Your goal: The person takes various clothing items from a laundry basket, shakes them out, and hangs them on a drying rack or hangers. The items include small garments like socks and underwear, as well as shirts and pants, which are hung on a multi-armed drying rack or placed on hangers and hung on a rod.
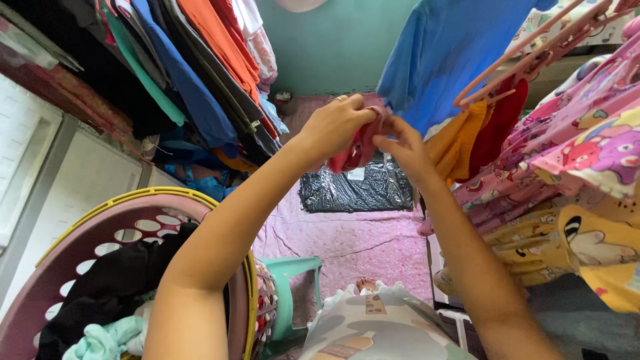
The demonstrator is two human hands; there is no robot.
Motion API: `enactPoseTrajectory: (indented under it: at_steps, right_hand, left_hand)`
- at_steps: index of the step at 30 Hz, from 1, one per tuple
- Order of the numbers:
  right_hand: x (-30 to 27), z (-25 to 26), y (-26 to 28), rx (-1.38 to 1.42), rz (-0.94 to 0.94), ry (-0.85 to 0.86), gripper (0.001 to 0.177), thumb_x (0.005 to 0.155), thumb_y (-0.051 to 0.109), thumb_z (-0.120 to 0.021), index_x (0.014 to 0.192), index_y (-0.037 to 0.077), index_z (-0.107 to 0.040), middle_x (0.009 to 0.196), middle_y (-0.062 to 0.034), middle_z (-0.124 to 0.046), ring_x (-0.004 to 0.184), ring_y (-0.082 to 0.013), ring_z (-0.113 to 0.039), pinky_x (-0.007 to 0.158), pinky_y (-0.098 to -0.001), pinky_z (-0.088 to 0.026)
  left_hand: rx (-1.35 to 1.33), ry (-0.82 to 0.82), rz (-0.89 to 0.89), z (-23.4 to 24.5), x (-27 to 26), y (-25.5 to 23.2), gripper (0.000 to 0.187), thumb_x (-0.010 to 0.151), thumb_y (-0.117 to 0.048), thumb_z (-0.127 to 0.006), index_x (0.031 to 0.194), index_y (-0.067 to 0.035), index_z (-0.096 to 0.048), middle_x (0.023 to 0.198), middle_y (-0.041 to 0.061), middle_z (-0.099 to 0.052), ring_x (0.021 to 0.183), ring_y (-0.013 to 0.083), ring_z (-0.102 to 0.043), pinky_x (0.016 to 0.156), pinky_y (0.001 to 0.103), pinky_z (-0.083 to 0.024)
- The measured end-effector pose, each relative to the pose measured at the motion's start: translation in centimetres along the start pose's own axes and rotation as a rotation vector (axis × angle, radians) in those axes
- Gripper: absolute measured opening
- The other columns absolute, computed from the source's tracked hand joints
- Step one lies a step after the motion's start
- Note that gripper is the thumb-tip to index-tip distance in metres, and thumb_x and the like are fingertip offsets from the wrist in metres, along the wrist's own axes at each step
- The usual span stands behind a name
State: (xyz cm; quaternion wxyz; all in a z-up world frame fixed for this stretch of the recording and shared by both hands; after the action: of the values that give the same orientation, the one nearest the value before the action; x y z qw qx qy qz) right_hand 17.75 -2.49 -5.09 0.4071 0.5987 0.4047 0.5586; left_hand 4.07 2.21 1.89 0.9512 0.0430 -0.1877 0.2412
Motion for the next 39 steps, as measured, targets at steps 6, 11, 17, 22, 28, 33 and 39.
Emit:
enactPoseTrajectory:
  at_steps: [6, 11, 17, 22, 28, 33, 39]
  right_hand:
    - [-2.8, 0.9, -2.5, -0.218, -0.028, -0.104, 0.023, 0.077, 0.016, -0.087, 0.083, 0.009, -0.066, 0.067, 0.0040, -0.055, 0.068, -0.0053, -0.056, 0.062, -0.0210, -0.052]
    - [-7.2, -0.1, 2.1, 0.077, -0.067, -0.153, 0.032, 0.082, 0.009, -0.079, 0.107, 0.010, -0.059, 0.078, 0.0011, -0.065, 0.069, -0.0047, -0.062, 0.060, -0.0170, -0.051]
    - [-11.1, 2.0, 7.7, 0.376, -0.011, -0.165, 0.030, 0.089, -0.008, -0.061, 0.119, -0.001, -0.059, 0.099, -0.0102, -0.071, 0.072, -0.0158, -0.072, 0.053, -0.0245, -0.060]
    - [-11.6, 4.1, 9.6, -0.411, 0.229, -0.122, 0.036, 0.088, -0.007, -0.065, 0.118, 0.011, -0.072, 0.121, -0.0092, -0.068, 0.119, -0.0194, -0.059, 0.099, -0.0336, -0.048]
    - [-12.1, 13.4, -0.5, -1.360, 0.336, -0.066, 0.037, 0.088, -0.004, -0.055, 0.113, 0.016, -0.074, 0.109, -0.0001, -0.069, 0.110, -0.0170, -0.063, 0.103, -0.0306, -0.042]
    - [-10.2, 12.6, -0.9, -1.218, -0.160, 0.003, 0.057, 0.080, 0.003, -0.064, 0.136, 0.013, -0.061, 0.114, -0.0227, -0.061, 0.110, -0.0429, -0.061, 0.095, -0.0467, -0.050]
    - [-10.3, 10.1, -4.8, -1.293, -0.406, 0.271, 0.078, 0.081, 0.006, -0.062, 0.151, 0.031, -0.039, 0.130, -0.0159, -0.060, 0.120, -0.0349, -0.059, 0.101, -0.0487, -0.048]
  left_hand:
    - [-0.176, 0.017, 0.015, -3.4, -0.5, 0.4, 0.025, 0.082, -0.004, -0.053, 0.089, -0.023, -0.067, 0.089, 0.010, -0.056, 0.076, 0.0421, -0.064, 0.064, 0.044, -0.055]
    - [0.160, 0.023, 0.144, -13.5, 0.3, 5.8, 0.016, 0.074, -0.008, -0.059, 0.072, -0.021, -0.069, 0.073, 0.000, -0.060, 0.068, 0.0256, -0.068, 0.057, 0.035, -0.058]
    - [-0.659, -0.066, 0.441, -20.4, -2.1, 2.3, 0.023, 0.073, -0.011, -0.055, 0.088, -0.007, -0.072, 0.085, 0.016, -0.066, 0.088, 0.0336, -0.065, 0.077, 0.045, -0.055]
    - [-1.411, -0.033, 0.657, -21.2, -8.7, -5.3, 0.052, 0.065, -0.004, -0.050, 0.114, 0.001, -0.064, 0.098, 0.012, -0.062, 0.091, 0.0313, -0.058, 0.078, 0.042, -0.049]
    - [-0.849, 0.446, 0.665, -18.3, -15.9, -7.9, 0.040, 0.079, -0.015, -0.054, 0.116, 0.001, -0.057, 0.108, 0.035, -0.062, 0.110, 0.0518, -0.057, 0.095, 0.058, -0.044]
    - [-1.979, 0.079, 0.639, -11.4, -16.5, -9.7, 0.080, 0.080, 0.008, -0.069, 0.150, -0.020, -0.041, 0.135, 0.016, -0.058, 0.110, 0.0280, -0.065, 0.084, 0.050, -0.057]
    - [-0.291, 0.362, 1.106, -23.1, -22.3, -1.4, 0.042, 0.084, -0.016, -0.053, 0.124, -0.028, -0.054, 0.110, 0.008, -0.066, 0.100, 0.0330, -0.069, 0.075, 0.053, -0.057]
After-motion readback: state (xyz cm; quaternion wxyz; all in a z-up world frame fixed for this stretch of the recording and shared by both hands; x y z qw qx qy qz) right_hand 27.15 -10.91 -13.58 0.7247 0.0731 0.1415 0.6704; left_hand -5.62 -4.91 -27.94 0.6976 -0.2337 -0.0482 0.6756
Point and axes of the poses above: each hand's wrist, its own x-axis towards the middle knuckle, its own z-axis out of the back of the hand, y = z × x, the point moved 5 cm from there along x, towards the middle knuckle
